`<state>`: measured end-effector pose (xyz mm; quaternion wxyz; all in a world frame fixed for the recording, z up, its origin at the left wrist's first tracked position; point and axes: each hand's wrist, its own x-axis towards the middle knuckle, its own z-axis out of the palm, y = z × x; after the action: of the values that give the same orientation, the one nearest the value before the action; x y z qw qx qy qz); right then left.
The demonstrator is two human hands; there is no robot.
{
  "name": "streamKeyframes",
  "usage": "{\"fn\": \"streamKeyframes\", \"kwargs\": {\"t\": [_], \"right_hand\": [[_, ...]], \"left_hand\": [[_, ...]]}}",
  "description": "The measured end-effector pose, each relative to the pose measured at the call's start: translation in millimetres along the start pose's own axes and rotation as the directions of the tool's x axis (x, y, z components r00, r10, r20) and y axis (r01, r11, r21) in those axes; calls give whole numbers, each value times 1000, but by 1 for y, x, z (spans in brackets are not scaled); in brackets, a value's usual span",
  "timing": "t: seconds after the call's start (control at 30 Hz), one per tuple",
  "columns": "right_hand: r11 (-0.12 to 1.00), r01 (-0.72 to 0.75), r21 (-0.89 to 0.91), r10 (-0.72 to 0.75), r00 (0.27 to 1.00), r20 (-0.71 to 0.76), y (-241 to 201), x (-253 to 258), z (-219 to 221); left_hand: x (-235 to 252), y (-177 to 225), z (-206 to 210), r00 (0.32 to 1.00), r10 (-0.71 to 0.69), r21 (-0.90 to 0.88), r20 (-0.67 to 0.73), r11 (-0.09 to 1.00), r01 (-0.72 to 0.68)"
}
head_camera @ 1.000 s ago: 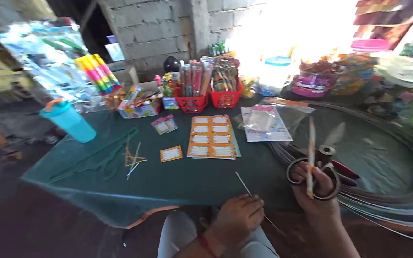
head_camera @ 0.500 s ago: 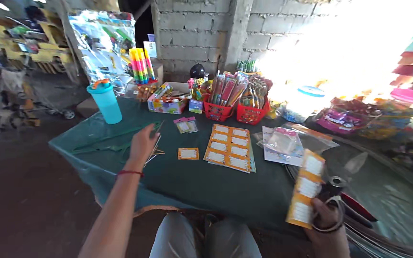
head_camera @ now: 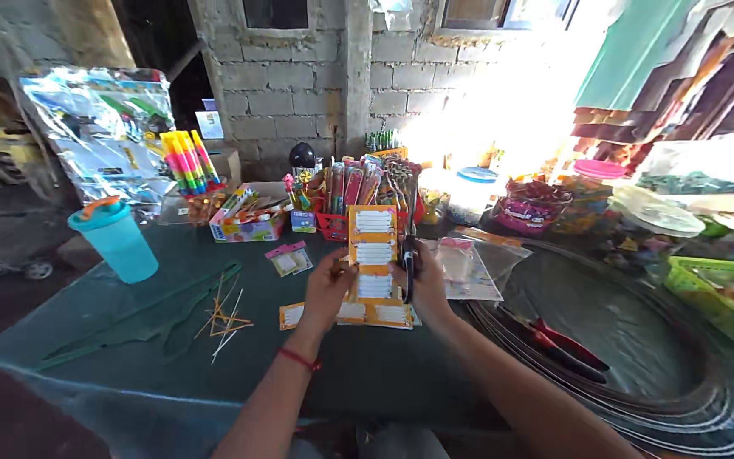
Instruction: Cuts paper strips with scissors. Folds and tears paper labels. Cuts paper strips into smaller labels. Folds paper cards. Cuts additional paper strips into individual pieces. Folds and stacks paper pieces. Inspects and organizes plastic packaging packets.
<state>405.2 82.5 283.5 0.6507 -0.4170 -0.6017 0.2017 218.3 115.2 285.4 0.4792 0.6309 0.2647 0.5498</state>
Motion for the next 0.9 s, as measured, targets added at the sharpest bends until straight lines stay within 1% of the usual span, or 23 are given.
{"fn": "streamKeyframes", "kwargs": {"t": [0.03,0.13,0.2,0.27,0.3,0.4,0.47,0.53,0.67,0.8,0.87,0.9], "right_hand": [[1000,3,15,-2,1000,-21,6,6,-4],[998,28,50,-21,991,-132,15,16,-26],[998,23,61,-14,990,-140,16,18,-42],[995,-63,77,68,995,-66,12,19,-53],[991,-123,56,124,992,-13,9,19,-56],[967,-245,-71,252,959,132,5,19,-56],[945,-292,-147,316,930,186,3,19,-53],[924,-323,-205,364,907,212,1,18,-52],[920,-315,-232,374,882,287,3,19,-60],[931,-255,-263,342,863,373,5,22,-69],[939,-237,-251,320,870,375,6,21,-69],[942,-241,-233,313,880,357,6,21,-67]], "left_hand": [[11,-2,-3,1000,9,55,22,998,-11],[35,-8,-18,982,10,304,190,950,-69],[39,-13,-24,962,21,380,272,916,-127],[36,-22,-25,948,25,392,318,907,-156],[33,-25,-25,939,32,395,343,902,-175],[24,-35,-27,908,50,378,415,899,-222],[22,-38,-28,895,47,374,444,898,-233],[20,-40,-27,895,50,356,444,907,-227],[20,-44,-25,920,55,320,389,928,-191],[20,-44,-27,941,79,305,329,934,-185],[21,-42,-26,962,84,319,261,933,-168],[21,-41,-26,976,81,328,202,933,-145]]}}
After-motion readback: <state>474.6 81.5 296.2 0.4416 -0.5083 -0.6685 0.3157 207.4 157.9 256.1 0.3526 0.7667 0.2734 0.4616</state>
